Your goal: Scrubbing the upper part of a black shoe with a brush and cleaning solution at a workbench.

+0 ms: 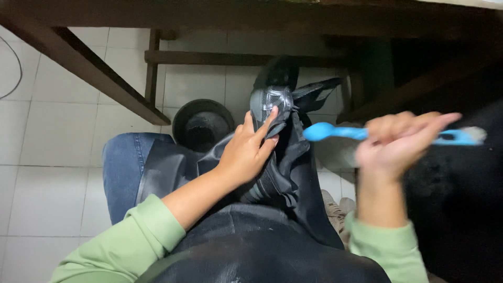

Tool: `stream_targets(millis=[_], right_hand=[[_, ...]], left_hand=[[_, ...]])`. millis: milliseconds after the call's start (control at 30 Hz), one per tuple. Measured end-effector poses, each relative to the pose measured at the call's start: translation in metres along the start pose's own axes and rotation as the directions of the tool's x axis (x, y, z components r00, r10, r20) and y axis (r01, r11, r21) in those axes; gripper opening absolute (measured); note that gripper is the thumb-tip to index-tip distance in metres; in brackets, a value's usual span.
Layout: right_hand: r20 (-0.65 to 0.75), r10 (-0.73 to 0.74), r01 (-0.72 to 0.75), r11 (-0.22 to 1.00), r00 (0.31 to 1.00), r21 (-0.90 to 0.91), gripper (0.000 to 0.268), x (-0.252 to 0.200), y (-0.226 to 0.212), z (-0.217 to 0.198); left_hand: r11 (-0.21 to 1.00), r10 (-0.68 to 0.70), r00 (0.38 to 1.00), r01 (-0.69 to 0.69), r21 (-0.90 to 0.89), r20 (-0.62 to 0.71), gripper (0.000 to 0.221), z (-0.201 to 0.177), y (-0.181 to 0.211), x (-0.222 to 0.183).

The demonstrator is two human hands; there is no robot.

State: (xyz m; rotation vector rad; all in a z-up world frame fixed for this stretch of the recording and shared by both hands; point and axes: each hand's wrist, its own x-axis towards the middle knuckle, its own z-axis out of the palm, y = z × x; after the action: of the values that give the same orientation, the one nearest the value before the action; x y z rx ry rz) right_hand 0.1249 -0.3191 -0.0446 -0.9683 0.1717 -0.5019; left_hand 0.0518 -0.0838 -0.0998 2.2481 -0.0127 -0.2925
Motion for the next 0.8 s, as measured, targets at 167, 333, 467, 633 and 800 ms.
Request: stream_targets(millis=[167,333,467,633,800], right_hand=[[0.197,0.280,-0.256,0.957,0.940,-0.139,0.058,-0.010,0.060,-0.044],[0.096,0.029,-0.018,0.994,0.995,-0.112,0.049,-0.007,0.016,-0.028],[0.137,0.240,-0.225,0.967,0.961,-0.117,0.060,-0.021,0.062,-0.034],[0.089,0.017,-0.010,0.997,0.996,-0.082,0.051,-0.018,0.031,-0.012],[0.111,0.247,-0.234,0.965,0.963,-0.116,0.066,-0.015,0.090,-0.036]], left_hand=[[0.999,0.009,1.000,-0.009,-0.054,-0.001,0.064,-0.011,0.001,-0.002],[0.996,-0.044,0.999,0.044,-0.072,0.013,0.068,-0.017,0.014,-0.009],[0.996,-0.031,0.999,0.032,-0.086,0.021,0.069,-0.021,0.013,-0.007],[0.999,-0.023,1.000,0.023,-0.025,0.011,0.071,-0.014,0.014,-0.006],[0.986,-0.091,0.994,0.098,-0.137,0.052,0.072,-0.026,0.014,-0.011]])
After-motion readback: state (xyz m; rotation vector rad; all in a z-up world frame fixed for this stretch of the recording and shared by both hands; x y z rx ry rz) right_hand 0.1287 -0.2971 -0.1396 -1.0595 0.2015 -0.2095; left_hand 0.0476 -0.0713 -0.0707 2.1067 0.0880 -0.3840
